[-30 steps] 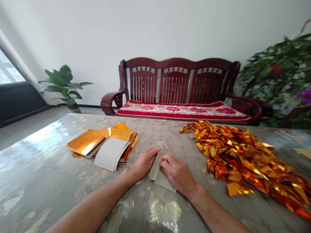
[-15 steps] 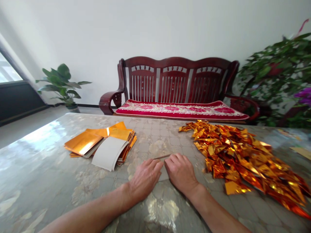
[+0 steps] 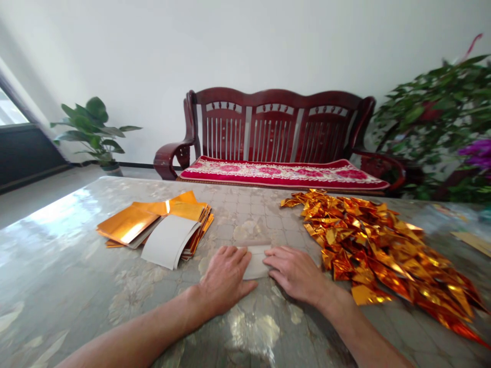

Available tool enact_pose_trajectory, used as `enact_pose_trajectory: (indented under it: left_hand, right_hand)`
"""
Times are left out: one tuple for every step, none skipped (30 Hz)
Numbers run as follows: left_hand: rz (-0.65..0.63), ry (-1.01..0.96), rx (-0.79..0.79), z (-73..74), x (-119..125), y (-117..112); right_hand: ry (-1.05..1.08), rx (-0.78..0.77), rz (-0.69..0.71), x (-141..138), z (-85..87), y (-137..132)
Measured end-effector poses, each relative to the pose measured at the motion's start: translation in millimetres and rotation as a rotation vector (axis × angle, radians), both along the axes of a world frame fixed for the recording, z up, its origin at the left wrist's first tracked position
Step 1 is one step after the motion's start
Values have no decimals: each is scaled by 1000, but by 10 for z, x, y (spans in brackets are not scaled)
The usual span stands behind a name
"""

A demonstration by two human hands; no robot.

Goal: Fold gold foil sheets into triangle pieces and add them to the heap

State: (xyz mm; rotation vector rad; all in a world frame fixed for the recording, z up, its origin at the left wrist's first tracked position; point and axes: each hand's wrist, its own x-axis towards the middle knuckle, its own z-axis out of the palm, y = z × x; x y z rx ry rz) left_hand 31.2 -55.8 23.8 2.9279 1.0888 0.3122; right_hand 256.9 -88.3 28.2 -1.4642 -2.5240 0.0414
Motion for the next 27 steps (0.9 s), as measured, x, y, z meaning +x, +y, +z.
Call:
enact_pose_trajectory:
  left_hand:
    - [0,-4,1,-3,0,5]
    - [1,-9,1,-9,-3,13]
    - [1,-16,0,-17,-8,25]
    - [2,-23,-1,-28,-15,40]
    - [1,-28,-2,-41,-24,58]
    - [-4,-30,-3,-55,-34,78]
    - [-10,-32,-5,-70,-45,101]
    - [-15,-36,-7,-83,-55,123]
    - [-15,-43,-10,-94,-64,144]
    - [-12,-55,-14,-103,-70,162]
    - [-4,-69,-18,-108,-74,175]
    - [5,-82,-20,-108,-75,182]
    - [11,-91,-21,-105,-74,184]
    - [14,-96,-18,-98,-71,180]
    - [13,-96,-12,-89,-68,173]
    - [9,-94,-2,-79,-64,164]
    - [5,-93,9,-70,-62,155]
    - [3,-96,15,-62,-62,149]
    - [3,-103,15,-58,-64,146]
    - [6,-113,10,-56,-67,147]
    - [10,-126,1,-58,-71,151]
    - [16,-138,-10,-62,-75,158]
    - [24,-149,-20,-67,-79,165]
    - [29,-157,-27,-71,-83,173]
    - [34,-163,-34,-74,-86,181]
    - [39,-170,-43,-75,-89,188]
    - [43,-177,-56,-73,-92,195]
  right_hand:
    - [-5,24,-7,-22,-27,7]
    - [-10,47,-15,-45,-53,16]
    - [-13,66,-24,-65,-74,25]
    - [-14,81,-36,-81,-90,34]
    - [-10,93,-49,-92,-100,42]
    - [-2,101,-64,-98,-105,48]
    - [10,105,-77,-98,-105,51]
    - [26,103,-85,-93,-101,51]
    - [43,96,-87,-83,-93,49]
    - [61,84,-87,-70,-82,46]
    - [78,69,-89,-54,-68,42]
    - [98,54,-93,-36,-52,38]
    - [117,37,-100,-19,-35,35]
    - [137,19,-106,-4,-18,34]
    - [154,1,-114,11,-2,35]
    - [168,-16,-118,24,12,37]
    - [177,-30,-120,37,23,39]
    - [181,-41,-120,51,30,41]
    - [181,-50,-118,65,34,43]
    - [183,-59,-116,79,35,43]
    - [187,-69,-110,93,31,43]
    - [194,-79,-105,104,24,42]
    - [204,-89,-104,112,14,44]
    - [218,-95,-110,114,-1,48]
    - [237,-96,-121,110,-19,57]
    - [260,-94,-134,100,-40,69]
    - [286,-88,-150,86,-63,86]
